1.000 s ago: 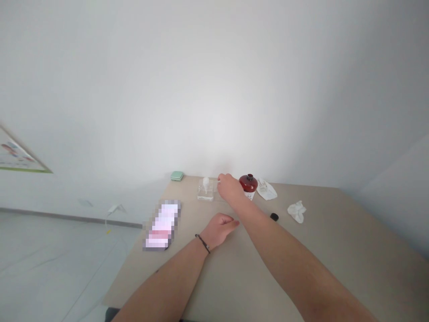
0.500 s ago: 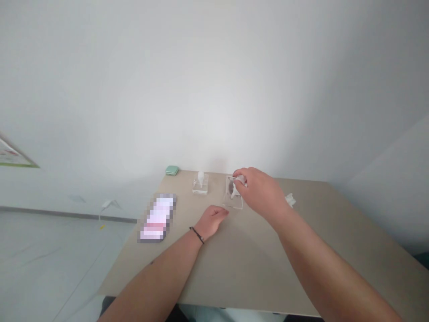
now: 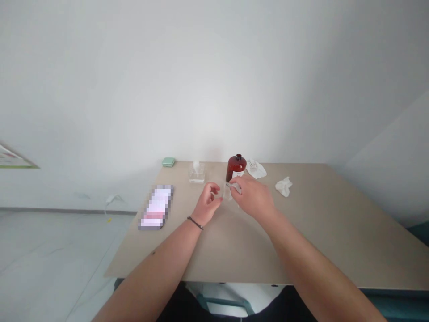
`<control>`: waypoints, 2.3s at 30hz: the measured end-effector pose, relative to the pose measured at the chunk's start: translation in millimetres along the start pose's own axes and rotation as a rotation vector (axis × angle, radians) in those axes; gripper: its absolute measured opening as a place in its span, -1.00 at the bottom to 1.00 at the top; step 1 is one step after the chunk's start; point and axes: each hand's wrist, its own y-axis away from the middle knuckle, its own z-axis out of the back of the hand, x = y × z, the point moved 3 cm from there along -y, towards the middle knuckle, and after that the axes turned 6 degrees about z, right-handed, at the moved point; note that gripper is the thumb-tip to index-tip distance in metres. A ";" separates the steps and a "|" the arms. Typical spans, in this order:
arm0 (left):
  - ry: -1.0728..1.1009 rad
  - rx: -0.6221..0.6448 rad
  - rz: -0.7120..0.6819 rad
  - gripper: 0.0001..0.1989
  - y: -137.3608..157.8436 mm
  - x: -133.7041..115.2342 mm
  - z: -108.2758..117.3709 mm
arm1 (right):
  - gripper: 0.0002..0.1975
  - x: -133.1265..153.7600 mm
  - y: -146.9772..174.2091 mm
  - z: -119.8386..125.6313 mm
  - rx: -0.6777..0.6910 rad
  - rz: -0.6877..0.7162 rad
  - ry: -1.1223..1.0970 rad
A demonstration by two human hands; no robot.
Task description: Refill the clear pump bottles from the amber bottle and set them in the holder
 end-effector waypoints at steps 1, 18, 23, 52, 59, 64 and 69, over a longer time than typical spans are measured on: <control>-0.008 0.013 -0.005 -0.66 -1.9 2.6 0.6 | -0.74 -0.5 0.2 -2.1 0.004 0.009 -0.003; -0.176 0.299 -0.021 -0.22 -5.1 9.8 -2.2 | -0.62 -47.4 16.8 -77.7 -0.200 -0.117 -0.899; -0.240 0.324 -0.107 -0.26 -2.1 2.3 -4.4 | -0.67 -42.0 13.7 -94.3 -0.238 -0.097 -1.060; -0.278 0.284 -0.150 -0.26 -9.5 10.3 -9.8 | -0.61 -41.9 9.2 -105.4 -0.337 -0.130 -1.047; -0.295 0.281 -0.159 -0.27 -8.5 7.5 -10.7 | -0.70 -39.7 9.7 -97.6 -0.323 -0.065 -0.985; -0.293 0.279 -0.147 -0.28 -7.9 8.3 -11.1 | -0.71 -38.1 9.8 -92.8 -0.292 0.015 -0.983; -0.287 0.280 -0.132 -0.28 -8.1 11.0 -10.8 | -0.70 -43.0 6.1 -92.2 -0.232 0.102 -0.988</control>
